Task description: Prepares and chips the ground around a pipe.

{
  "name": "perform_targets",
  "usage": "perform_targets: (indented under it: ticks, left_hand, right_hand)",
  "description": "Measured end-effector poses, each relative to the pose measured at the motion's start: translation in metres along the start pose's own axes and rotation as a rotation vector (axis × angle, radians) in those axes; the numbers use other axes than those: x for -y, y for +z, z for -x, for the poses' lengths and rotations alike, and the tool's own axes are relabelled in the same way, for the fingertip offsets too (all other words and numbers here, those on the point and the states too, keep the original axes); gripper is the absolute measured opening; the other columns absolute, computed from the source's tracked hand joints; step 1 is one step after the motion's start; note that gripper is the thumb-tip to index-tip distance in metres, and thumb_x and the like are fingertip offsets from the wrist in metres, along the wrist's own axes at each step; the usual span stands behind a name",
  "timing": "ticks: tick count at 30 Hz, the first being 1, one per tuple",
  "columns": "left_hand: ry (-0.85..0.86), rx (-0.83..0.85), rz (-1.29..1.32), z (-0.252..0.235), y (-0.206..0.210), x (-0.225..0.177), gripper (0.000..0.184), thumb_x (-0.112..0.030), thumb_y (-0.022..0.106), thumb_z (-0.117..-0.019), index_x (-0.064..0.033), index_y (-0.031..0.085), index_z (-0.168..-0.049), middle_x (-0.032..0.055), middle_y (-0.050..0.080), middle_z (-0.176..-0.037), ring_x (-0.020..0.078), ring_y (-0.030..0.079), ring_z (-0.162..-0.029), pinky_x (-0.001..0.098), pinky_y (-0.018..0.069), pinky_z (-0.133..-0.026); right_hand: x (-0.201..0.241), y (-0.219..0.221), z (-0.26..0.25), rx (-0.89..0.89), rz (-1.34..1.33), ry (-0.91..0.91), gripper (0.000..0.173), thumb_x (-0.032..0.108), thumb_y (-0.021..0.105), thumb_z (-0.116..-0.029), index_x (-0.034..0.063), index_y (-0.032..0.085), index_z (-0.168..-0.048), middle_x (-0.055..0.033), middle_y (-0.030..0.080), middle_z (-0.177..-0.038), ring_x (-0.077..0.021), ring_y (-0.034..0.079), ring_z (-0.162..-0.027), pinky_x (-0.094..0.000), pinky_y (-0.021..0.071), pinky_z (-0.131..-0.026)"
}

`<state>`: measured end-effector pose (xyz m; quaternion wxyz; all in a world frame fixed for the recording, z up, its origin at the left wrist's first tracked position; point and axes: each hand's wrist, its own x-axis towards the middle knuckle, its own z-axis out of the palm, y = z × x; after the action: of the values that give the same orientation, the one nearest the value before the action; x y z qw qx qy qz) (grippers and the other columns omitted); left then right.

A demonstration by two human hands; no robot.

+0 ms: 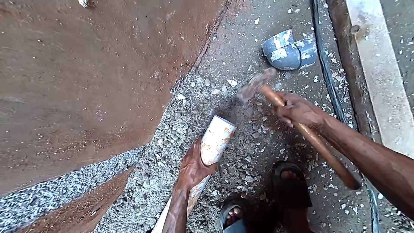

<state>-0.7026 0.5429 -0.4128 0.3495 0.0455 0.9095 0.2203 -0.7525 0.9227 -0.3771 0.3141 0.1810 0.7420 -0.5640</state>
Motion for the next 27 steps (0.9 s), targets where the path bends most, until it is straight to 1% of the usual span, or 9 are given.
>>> perform_targets:
  ticks: [3,5,8,12,16,18,21,25,27]
  left_hand:
    - [-0.019,0.022,-0.014,0.000,-0.002,-0.002,0.117,-0.052,0.088,-0.0662,-0.0094,0.032,-0.159,0.0193,0.055,-0.145,0.0346,0.058,-0.128,0.0535,0.0489,-0.105]
    - [-0.031,0.037,-0.023,0.001,-0.003,-0.005,0.117,-0.053,0.088,-0.0667,-0.0097,0.031,-0.160,0.0195,0.054,-0.146,0.0357,0.057,-0.130,0.0549,0.0479,-0.105]
    - [-0.018,0.024,-0.009,-0.001,0.000,-0.005,0.118,-0.052,0.089,-0.0658,-0.0093,0.031,-0.160,0.0197,0.054,-0.146,0.0363,0.057,-0.130,0.0555,0.0474,-0.106]
    - [-0.005,0.014,-0.008,0.000,0.003,0.001,0.118,-0.052,0.089,-0.0653,-0.0092,0.032,-0.159,0.0199,0.055,-0.144,0.0356,0.059,-0.127,0.0539,0.0491,-0.104]
    - [0.002,0.000,0.002,0.002,0.001,-0.003,0.116,-0.050,0.089,-0.0661,-0.0072,0.034,-0.158,0.0205,0.055,-0.144,0.0359,0.059,-0.128,0.0537,0.0488,-0.105]
    - [0.008,-0.004,0.001,0.003,0.001,-0.004,0.116,-0.050,0.090,-0.0662,-0.0065,0.034,-0.158,0.0212,0.056,-0.143,0.0366,0.059,-0.127,0.0544,0.0489,-0.104]
    - [0.005,-0.006,0.009,0.002,0.002,-0.001,0.116,-0.050,0.090,-0.0653,-0.0079,0.034,-0.158,0.0208,0.056,-0.143,0.0358,0.060,-0.126,0.0535,0.0494,-0.104]
    - [-0.002,0.012,0.006,0.000,-0.001,0.000,0.116,-0.051,0.089,-0.0660,-0.0087,0.032,-0.159,0.0199,0.056,-0.142,0.0349,0.060,-0.126,0.0530,0.0495,-0.104]
    - [-0.004,0.006,-0.003,0.000,-0.001,0.000,0.116,-0.052,0.089,-0.0659,-0.0090,0.034,-0.158,0.0186,0.056,-0.144,0.0345,0.060,-0.127,0.0531,0.0496,-0.104]
  right_hand:
    - [0.003,0.005,-0.009,-0.191,-0.118,0.002,0.029,0.005,0.053,-0.0996,0.0084,0.048,-0.128,-0.0039,0.050,-0.063,-0.0105,0.046,-0.039,-0.0258,0.0444,-0.037]
    - [0.006,0.019,-0.004,-0.044,-0.033,0.116,0.026,0.006,0.054,-0.1023,0.0089,0.046,-0.127,-0.0044,0.049,-0.065,-0.0114,0.045,-0.042,-0.0267,0.0439,-0.041]
    - [0.014,0.030,-0.002,0.293,0.207,0.234,0.031,0.012,0.055,-0.1057,0.0095,0.047,-0.136,-0.0042,0.047,-0.072,-0.0107,0.042,-0.047,-0.0258,0.0406,-0.046]
    - [0.005,0.030,-0.003,0.287,0.135,0.183,0.027,0.009,0.057,-0.1033,0.0081,0.050,-0.129,-0.0043,0.049,-0.068,-0.0093,0.043,-0.044,-0.0230,0.0407,-0.043]
    - [0.005,0.035,-0.005,0.301,0.167,0.201,0.034,0.012,0.057,-0.1045,0.0110,0.047,-0.137,-0.0040,0.049,-0.072,-0.0096,0.043,-0.046,-0.0239,0.0416,-0.044]
    - [0.009,0.030,-0.004,0.322,0.179,0.177,0.031,0.011,0.058,-0.1035,0.0107,0.050,-0.134,-0.0028,0.049,-0.069,-0.0084,0.043,-0.045,-0.0227,0.0404,-0.043]
    - [0.008,0.016,-0.001,0.254,0.123,0.089,0.023,0.007,0.058,-0.1017,0.0091,0.053,-0.124,-0.0035,0.049,-0.068,-0.0089,0.042,-0.044,-0.0228,0.0396,-0.043]
    - [0.002,-0.003,-0.004,-0.075,-0.070,0.015,0.028,0.001,0.051,-0.1001,0.0064,0.050,-0.128,-0.0038,0.050,-0.063,-0.0096,0.043,-0.040,-0.0242,0.0419,-0.038]
    - [0.001,-0.002,-0.007,-0.162,-0.082,0.049,0.029,0.003,0.050,-0.1008,0.0078,0.047,-0.129,-0.0039,0.048,-0.063,-0.0107,0.045,-0.039,-0.0256,0.0438,-0.037]
